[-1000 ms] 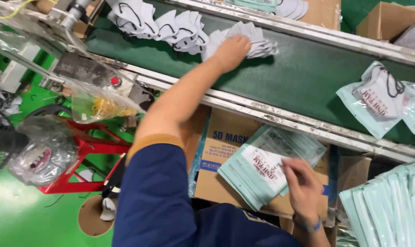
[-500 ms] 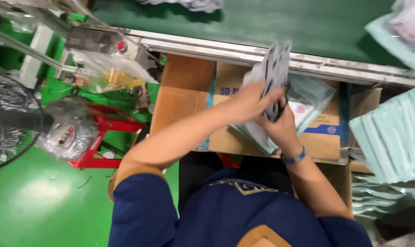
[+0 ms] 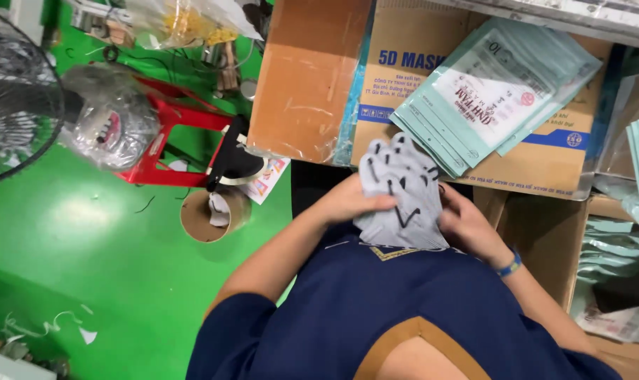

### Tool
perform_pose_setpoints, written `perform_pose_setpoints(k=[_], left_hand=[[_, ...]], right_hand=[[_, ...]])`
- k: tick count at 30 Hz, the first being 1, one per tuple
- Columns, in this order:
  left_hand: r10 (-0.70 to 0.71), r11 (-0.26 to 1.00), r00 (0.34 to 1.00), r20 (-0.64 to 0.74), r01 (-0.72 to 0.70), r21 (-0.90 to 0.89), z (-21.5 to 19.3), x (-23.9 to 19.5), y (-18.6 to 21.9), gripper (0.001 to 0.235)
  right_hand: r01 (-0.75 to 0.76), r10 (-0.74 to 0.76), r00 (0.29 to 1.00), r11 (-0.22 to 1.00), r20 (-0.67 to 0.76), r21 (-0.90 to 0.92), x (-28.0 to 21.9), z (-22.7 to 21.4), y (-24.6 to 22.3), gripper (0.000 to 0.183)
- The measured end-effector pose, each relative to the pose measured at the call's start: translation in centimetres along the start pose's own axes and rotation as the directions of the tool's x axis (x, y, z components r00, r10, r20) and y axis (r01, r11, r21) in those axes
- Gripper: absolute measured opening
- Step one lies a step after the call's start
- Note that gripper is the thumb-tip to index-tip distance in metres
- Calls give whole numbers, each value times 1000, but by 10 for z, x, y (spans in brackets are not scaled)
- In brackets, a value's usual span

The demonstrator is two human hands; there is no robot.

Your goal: Packaging bundles of face masks into plastic bags at a production line.

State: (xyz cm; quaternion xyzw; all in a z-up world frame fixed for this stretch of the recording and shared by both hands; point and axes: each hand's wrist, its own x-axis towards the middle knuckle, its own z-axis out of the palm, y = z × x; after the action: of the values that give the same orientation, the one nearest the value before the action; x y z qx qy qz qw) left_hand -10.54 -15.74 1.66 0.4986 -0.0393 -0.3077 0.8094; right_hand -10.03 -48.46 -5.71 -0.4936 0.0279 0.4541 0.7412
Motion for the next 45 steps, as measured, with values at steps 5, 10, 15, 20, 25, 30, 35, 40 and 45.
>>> perform_pose_setpoints(k=[5,10,15,20,25,30,35,40,45], left_hand=[[275,909,961,18,-266,320,-1,-10,40,65],[552,626,800,-236,-210,751,-51,-11,105,68],[653,126,756,30,-148,981,-119,15,104,102],[632,291,772,-62,-162,943,-156,31,55,110],[773,208,634,27,-293,933,-170,50,38,102],[743,247,669,7,-284,926,-161,49,27,105],[532,432,799,-278,26,901,-130,36,52,91],[558,668,788,-260,-240,705,-75,4,100,95],[660,672,750,-43,-565,479,-67,17,41,65]], right_hand=[[196,-248,969,797,-14,-572,29,105,-96,65],[444,-360,896,747,261,-495,101,133,-176,71],[582,-552,742,246,381,-776,188,143,-156,94],[301,-511,854,331,98,-895,236,98,-106,66],[703,-651,681,451,336,-550,238,108,-128,64],[649,-617,646,134,449,-749,221,123,-143,90],[539,-513,750,107,418,-836,217,121,-146,75],[689,-552,557,-109,620,-716,181,121,-144,47],[642,-669,702,442,247,-627,140,121,-109,40]])
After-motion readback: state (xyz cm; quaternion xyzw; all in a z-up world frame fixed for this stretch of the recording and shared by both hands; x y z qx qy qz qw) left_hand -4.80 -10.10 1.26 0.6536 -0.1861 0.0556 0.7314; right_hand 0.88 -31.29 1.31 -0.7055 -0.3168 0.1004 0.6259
